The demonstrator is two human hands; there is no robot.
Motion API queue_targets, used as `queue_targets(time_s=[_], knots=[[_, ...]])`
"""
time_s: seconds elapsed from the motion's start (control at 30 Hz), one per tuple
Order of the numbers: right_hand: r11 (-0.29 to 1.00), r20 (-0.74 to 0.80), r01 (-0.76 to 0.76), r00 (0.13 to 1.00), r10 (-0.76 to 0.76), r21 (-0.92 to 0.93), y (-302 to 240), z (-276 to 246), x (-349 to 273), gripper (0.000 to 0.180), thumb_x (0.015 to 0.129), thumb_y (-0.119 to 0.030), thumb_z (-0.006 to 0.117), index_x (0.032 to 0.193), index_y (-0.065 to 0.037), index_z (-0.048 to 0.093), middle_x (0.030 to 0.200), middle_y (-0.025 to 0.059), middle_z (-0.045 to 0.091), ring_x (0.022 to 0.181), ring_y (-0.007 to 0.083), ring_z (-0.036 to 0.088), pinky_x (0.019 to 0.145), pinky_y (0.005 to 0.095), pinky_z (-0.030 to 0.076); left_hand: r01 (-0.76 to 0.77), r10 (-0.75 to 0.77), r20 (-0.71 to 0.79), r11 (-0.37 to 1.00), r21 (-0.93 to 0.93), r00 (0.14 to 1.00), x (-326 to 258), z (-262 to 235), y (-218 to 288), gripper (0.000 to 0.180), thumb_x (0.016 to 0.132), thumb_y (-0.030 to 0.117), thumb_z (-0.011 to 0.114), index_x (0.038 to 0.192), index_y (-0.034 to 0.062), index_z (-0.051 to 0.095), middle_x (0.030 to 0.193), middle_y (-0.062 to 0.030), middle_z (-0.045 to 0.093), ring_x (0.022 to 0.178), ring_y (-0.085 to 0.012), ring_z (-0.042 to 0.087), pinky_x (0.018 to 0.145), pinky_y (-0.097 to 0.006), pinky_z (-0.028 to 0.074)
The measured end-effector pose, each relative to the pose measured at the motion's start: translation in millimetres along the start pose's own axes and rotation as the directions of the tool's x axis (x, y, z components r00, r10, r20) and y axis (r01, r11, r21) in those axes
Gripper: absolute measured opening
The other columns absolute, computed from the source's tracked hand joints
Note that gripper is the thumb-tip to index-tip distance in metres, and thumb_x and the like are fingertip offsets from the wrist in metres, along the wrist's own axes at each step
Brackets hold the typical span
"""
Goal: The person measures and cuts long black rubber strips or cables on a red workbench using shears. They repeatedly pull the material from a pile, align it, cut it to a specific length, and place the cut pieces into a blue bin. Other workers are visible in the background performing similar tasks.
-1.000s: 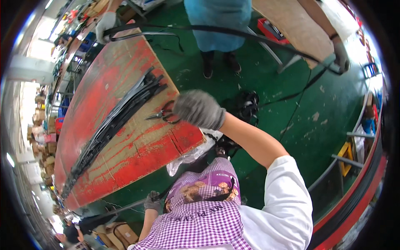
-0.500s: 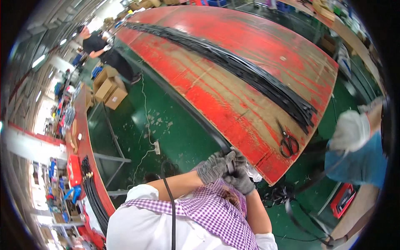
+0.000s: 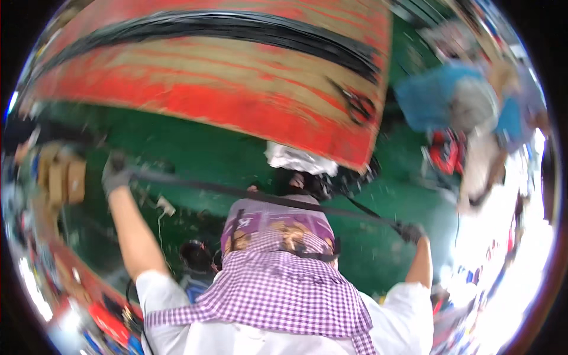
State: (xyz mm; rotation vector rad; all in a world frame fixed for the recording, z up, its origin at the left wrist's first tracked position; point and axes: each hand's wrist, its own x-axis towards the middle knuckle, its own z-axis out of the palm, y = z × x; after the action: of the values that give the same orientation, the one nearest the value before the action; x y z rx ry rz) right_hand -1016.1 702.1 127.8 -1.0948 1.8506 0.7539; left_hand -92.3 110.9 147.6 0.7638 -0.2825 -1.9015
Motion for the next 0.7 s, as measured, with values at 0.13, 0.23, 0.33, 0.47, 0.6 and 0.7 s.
queue_targets(time_s=[0.13,0.23,0.33,0.47,0.6,0.7], knots=[[0.892,-0.309,-0.377,0.904,0.296,-0.249,75,84,-115,0.030,0.080,-0.030,0.043,0.103,-0.012,0.052,0.092,0.0037,0.060,0.083,0.0217,0.059,0.071,0.0331,0.047,-0.075,0.211,-0.690,0.972,0.222,0.693,2,-8,-71,0.025,0.087,0.022,0.040,0.097,0.0019,0.051,0.088,-0.0107,0.056,0.083,-0.0209,0.052,0.075,-0.034,0.044],[0.484,-0.168,-0.726,0.466,0.868,0.489,110,79,-187,0.039,0.068,-0.041,0.060,0.093,-0.011,0.058,0.081,0.0105,0.060,0.077,0.0222,0.058,0.067,0.0356,0.046,-0.064,0.153,-0.837,0.988,0.141,0.525,4,-74,-77,0.011,0.080,0.011,0.052,0.089,0.0055,0.052,0.083,-0.0066,0.056,0.074,-0.0177,0.052,0.070,-0.031,0.046],[0.157,0.032,-0.790,0.218,0.975,0.592,104,114,-252,0.043,0.069,-0.042,0.059,0.095,-0.008,0.058,0.090,0.0132,0.057,0.086,0.0244,0.055,0.072,0.0353,0.044,0.238,-0.071,-0.310,0.803,0.546,0.948,31,-134,-90,0.021,0.074,0.007,0.057,0.094,0.0070,0.053,0.086,-0.0063,0.056,0.079,-0.0152,0.053,0.075,-0.031,0.046],[-0.063,0.178,-0.832,0.044,0.983,0.552,90,180,-295,0.048,0.071,-0.044,0.058,0.098,-0.004,0.057,0.101,0.0167,0.054,0.097,0.0274,0.050,0.080,0.0348,0.042,0.370,-0.297,-0.333,0.911,0.181,0.895,-32,138,-282,0.014,0.083,0.016,0.050,0.075,0.0072,0.057,0.069,-0.0067,0.057,0.068,-0.0182,0.055,0.066,-0.033,0.047],[0.061,0.210,-0.888,0.174,0.962,0.456,92,251,-243,0.053,0.073,-0.045,0.057,0.101,0.000,0.056,0.112,0.0202,0.050,0.108,0.0304,0.046,0.087,0.0343,0.039,0.777,-0.770,-0.121,0.604,0.178,0.626,-131,258,-438,0.014,0.084,0.017,0.051,0.088,0.0049,0.057,0.075,-0.0057,0.059,0.069,-0.0169,0.056,0.071,-0.032,0.048],[0.649,-0.449,-0.165,0.597,0.665,0.742,-11,115,-159,0.048,0.068,-0.039,0.063,0.101,-0.004,0.056,0.100,0.0188,0.056,0.091,0.0284,0.055,0.080,0.0364,0.043,0.525,-0.835,0.074,0.410,0.746,0.546,-212,304,-549,0.015,0.086,0.016,0.046,0.094,0.0050,0.053,0.086,-0.0072,0.059,0.078,-0.0176,0.058,0.073,-0.030,0.047]])
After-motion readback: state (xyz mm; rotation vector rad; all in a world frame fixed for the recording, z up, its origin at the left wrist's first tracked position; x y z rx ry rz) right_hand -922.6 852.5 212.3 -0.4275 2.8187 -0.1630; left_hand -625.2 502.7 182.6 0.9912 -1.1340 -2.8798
